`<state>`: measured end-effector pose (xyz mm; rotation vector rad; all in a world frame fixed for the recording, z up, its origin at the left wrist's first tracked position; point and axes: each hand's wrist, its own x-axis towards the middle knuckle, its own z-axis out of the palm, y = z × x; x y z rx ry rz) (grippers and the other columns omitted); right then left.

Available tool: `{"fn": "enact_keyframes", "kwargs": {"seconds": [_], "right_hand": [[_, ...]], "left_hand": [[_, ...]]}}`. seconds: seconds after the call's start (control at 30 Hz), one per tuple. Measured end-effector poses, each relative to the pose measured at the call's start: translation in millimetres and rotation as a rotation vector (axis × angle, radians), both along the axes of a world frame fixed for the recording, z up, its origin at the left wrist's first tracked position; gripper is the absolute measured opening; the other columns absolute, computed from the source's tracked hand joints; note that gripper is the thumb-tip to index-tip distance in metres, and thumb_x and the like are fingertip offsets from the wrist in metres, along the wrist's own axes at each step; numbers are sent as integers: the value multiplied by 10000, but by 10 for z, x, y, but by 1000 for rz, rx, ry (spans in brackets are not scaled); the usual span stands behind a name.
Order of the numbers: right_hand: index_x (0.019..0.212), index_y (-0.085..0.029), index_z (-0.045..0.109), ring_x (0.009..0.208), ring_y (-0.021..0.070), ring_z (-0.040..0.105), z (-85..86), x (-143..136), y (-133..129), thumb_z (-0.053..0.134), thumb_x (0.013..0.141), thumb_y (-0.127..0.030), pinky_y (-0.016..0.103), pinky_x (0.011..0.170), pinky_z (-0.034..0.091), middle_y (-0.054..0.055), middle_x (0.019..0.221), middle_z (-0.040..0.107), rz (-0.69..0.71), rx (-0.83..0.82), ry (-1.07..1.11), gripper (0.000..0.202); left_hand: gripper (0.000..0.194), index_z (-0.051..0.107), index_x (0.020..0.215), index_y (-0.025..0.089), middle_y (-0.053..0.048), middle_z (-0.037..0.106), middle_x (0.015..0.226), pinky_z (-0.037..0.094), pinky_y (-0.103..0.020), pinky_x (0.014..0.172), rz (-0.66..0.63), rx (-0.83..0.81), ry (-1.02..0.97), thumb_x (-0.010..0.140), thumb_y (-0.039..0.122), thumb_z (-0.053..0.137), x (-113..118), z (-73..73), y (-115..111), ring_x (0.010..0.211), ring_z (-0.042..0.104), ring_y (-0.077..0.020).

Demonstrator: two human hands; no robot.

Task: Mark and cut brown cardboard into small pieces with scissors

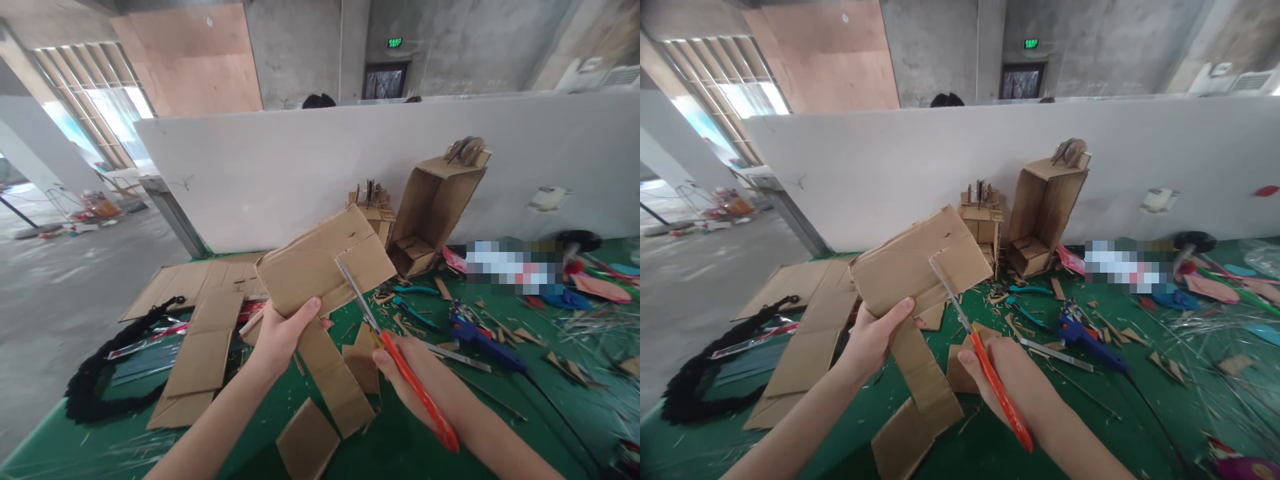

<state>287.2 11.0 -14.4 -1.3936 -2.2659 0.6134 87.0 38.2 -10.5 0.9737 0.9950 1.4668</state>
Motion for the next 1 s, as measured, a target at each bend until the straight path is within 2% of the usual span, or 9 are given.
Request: {"fn": "enact_keyframes", "kwargs": {"seconds": [0.27,0.37,0.5,0.6,0.7,1.0], "right_hand": [[658,-217,492,537,187,581,-99,19,28,312,920,-423,274,517,354,33,606,605,-76,98,-72,379],[694,-214,514,564,196,609,-123,34,46,327,916,-419,271,526,373,38,622,624,-72,107,-73,355],[705,-211,508,550,201,613,-149,59,69,345,902,-445,269,509,369,44,614,630,-98,125,-118,347],[697,-215,489,540,203,610,-190,58,72,354,892,-464,268,494,351,48,611,632,-80,153,-159,344],[710,-218,474,536,211,618,-253,43,72,357,888,-462,268,478,337,43,596,633,-60,155,-163,324],[716,-225,454,508,216,621,-316,100,66,380,877,-431,273,456,325,43,568,632,-62,185,-140,272]], "left_hand": [[265,637,838,159,-13,669,660,538,-256,471,-2,-74,-70,643,298,751,32,-28,-16,511,629,-157],[347,635,923,170,-18,690,725,547,-275,476,-10,-103,-98,623,283,766,21,-23,-15,511,635,-163],[473,625,1020,185,-43,715,873,577,-312,610,53,-117,-187,586,276,790,-61,70,29,700,680,-205],[377,647,981,190,-44,714,934,568,-315,717,130,-78,-253,638,301,755,-142,185,85,833,675,-215],[259,670,914,174,-43,721,889,561,-292,744,188,-83,-259,675,256,726,-166,254,120,834,678,-208],[218,641,961,210,-40,698,1015,567,-292,743,241,-180,-361,747,240,668,-34,174,59,862,675,-192]]}}
